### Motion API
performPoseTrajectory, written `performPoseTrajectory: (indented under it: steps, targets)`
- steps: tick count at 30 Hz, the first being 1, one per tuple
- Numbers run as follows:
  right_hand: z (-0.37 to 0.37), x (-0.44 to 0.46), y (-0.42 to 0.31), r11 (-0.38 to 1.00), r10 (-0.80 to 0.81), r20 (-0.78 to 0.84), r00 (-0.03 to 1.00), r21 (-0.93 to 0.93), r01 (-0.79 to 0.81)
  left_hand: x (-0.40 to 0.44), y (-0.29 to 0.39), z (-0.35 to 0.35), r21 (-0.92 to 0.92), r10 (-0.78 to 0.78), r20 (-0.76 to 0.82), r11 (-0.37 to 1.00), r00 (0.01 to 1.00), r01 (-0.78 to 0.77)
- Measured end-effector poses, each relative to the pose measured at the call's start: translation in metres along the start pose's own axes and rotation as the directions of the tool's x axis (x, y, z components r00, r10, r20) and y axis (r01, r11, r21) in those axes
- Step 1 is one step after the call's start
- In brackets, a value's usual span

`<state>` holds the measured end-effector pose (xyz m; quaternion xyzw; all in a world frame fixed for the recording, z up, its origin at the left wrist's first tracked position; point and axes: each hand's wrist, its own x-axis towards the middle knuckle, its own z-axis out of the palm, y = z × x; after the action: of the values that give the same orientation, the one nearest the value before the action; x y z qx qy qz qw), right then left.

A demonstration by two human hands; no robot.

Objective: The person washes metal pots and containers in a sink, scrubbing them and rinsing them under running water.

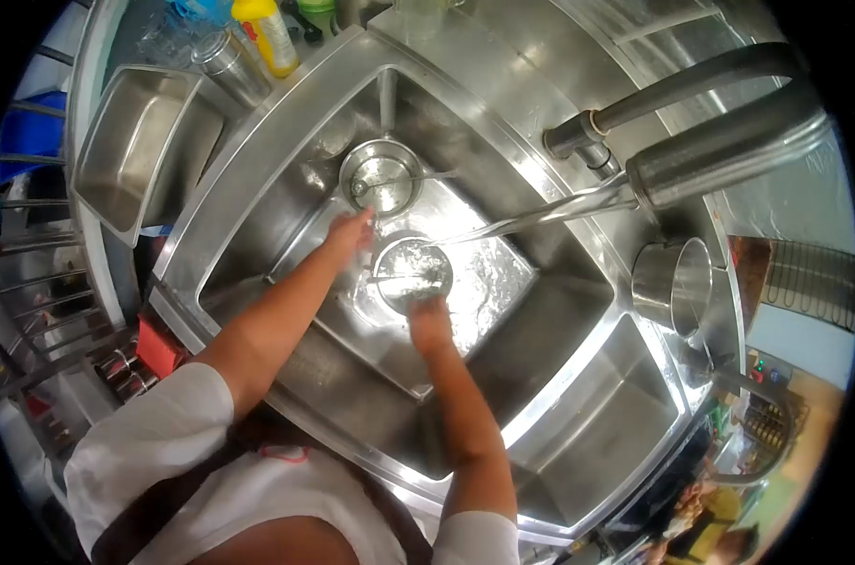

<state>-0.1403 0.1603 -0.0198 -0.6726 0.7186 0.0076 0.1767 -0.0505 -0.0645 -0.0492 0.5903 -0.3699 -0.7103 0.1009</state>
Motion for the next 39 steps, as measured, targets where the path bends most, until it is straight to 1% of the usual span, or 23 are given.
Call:
performPoseTrajectory:
  steps: [1, 3, 7, 11, 14, 17, 19, 21, 22, 24, 25, 26, 27, 28, 29, 30, 31, 32, 33, 34, 35, 36, 39]
  targets:
    - [0.006, 0.003, -0.007, 0.997, 0.041, 0.162, 0.986, -0.065, -0.030, 0.001, 0.010, 0.004, -0.127, 0.048, -0.196, 0.989, 0.980, -0.074]
    - [0.017, 0.008, -0.026, 0.994, 0.053, 0.004, 0.999, -0.092, -0.053, 0.005, 0.028, 0.002, -0.121, 0.051, -0.042, 0.991, 0.998, -0.055]
    - [0.036, -0.006, -0.057, 0.990, 0.095, 0.042, 0.995, -0.110, -0.090, 0.012, 0.015, 0.007, -0.002, -0.014, -0.006, 1.000, 1.000, 0.014]
    - [0.032, -0.016, -0.076, 0.957, 0.164, 0.307, 0.937, 0.182, -0.227, -0.009, -0.029, 0.011, 0.303, 0.075, 0.214, 0.943, 0.974, -0.139]
    - [0.040, -0.015, -0.092, 0.875, 0.261, 0.282, 0.923, 0.334, -0.350, -0.013, -0.082, 0.006, 0.490, -0.015, 0.489, 0.832, 0.872, -0.260]
    - [0.055, 0.013, -0.102, 0.746, 0.334, 0.282, 0.899, 0.504, -0.435, -0.053, -0.071, 0.000, 0.679, -0.058, 0.543, 0.616, 0.838, -0.398]
    - [0.048, 0.018, -0.108, 0.660, 0.380, 0.292, 0.878, 0.580, -0.478, -0.062, -0.057, 0.003, 0.940, -0.139, 0.226, 0.291, 0.964, -0.179]
    - [0.037, 0.015, -0.114, 0.577, 0.467, 0.258, 0.846, 0.636, -0.513, -0.065, -0.060, 0.002, 0.940, 0.010, 0.235, 0.252, 0.972, -0.230]
    - [0.042, -0.005, -0.096, 0.816, 0.192, 0.213, 0.958, 0.507, -0.276, -0.061, -0.062, -0.001, 0.947, -0.015, 0.273, 0.179, 0.962, -0.266]
    - [0.082, -0.020, -0.076, 0.761, 0.360, 0.169, 0.917, 0.516, -0.394, -0.049, -0.065, -0.002, 0.933, -0.042, 0.353, 0.088, 0.935, -0.349]
    - [0.042, -0.025, -0.069, 0.442, 0.409, 0.325, 0.853, 0.747, -0.497, -0.042, -0.074, -0.006, 0.903, -0.017, 0.425, 0.076, 0.905, -0.423]
    - [-0.005, -0.029, -0.061, -0.052, 0.446, 0.476, 0.758, 0.859, -0.509, -0.039, -0.081, -0.006, 0.861, 0.006, 0.505, 0.066, 0.863, -0.504]
    - [-0.052, -0.033, -0.052, -0.444, 0.468, 0.607, 0.643, 0.790, -0.423, -0.066, -0.062, 0.001, 0.885, 0.082, 0.428, 0.166, 0.900, -0.436]
    - [-0.040, -0.044, -0.044, -0.266, 0.472, 0.554, 0.686, 0.831, -0.488, -0.058, -0.066, 0.003, 0.847, 0.127, 0.492, 0.157, 0.861, -0.507]
    - [-0.012, -0.045, -0.046, -0.027, 0.496, 0.493, 0.714, 0.831, -0.555, -0.073, -0.049, 0.005, 0.817, -0.127, 0.377, 0.512, 0.918, -0.265]
    - [0.018, -0.039, -0.054, 0.364, 0.488, 0.393, 0.779, 0.719, -0.591, -0.011, -0.113, -0.024, 0.801, 0.152, 0.381, 0.438, 0.912, -0.408]
    - [0.040, -0.029, -0.070, 0.650, 0.431, 0.342, 0.835, 0.524, -0.550, -0.103, -0.027, 0.024, 0.852, -0.285, 0.082, 0.517, 0.955, 0.081]
    - [0.052, -0.019, -0.090, 0.758, 0.377, 0.324, 0.867, 0.429, -0.491, -0.022, -0.105, -0.027, 0.884, -0.229, 0.202, 0.462, 0.952, -0.076]
    - [0.064, -0.005, -0.110, 0.778, 0.363, 0.321, 0.875, 0.412, -0.474, -0.078, -0.069, -0.004, 0.720, -0.355, 0.137, 0.677, 0.925, 0.153]
    - [0.095, 0.013, -0.120, 0.627, 0.412, 0.133, 0.901, 0.676, -0.387, -0.068, -0.088, -0.012, 0.656, -0.279, 0.218, 0.752, 0.935, 0.072]
    - [0.100, 0.040, -0.128, 0.372, 0.495, 0.305, 0.813, 0.772, -0.516, -0.050, -0.099, -0.019, 0.821, -0.154, 0.236, 0.560, 0.960, -0.112]
    - [0.092, 0.041, -0.125, 0.371, 0.523, 0.296, 0.800, 0.765, -0.526, -0.033, -0.104, -0.028, 0.914, -0.016, 0.283, 0.307, 0.959, -0.264]
    - [0.063, 0.043, -0.124, 0.533, 0.440, 0.330, 0.836, 0.653, -0.538, -0.008, -0.098, -0.049, 0.850, 0.031, 0.470, 0.254, 0.882, -0.462]
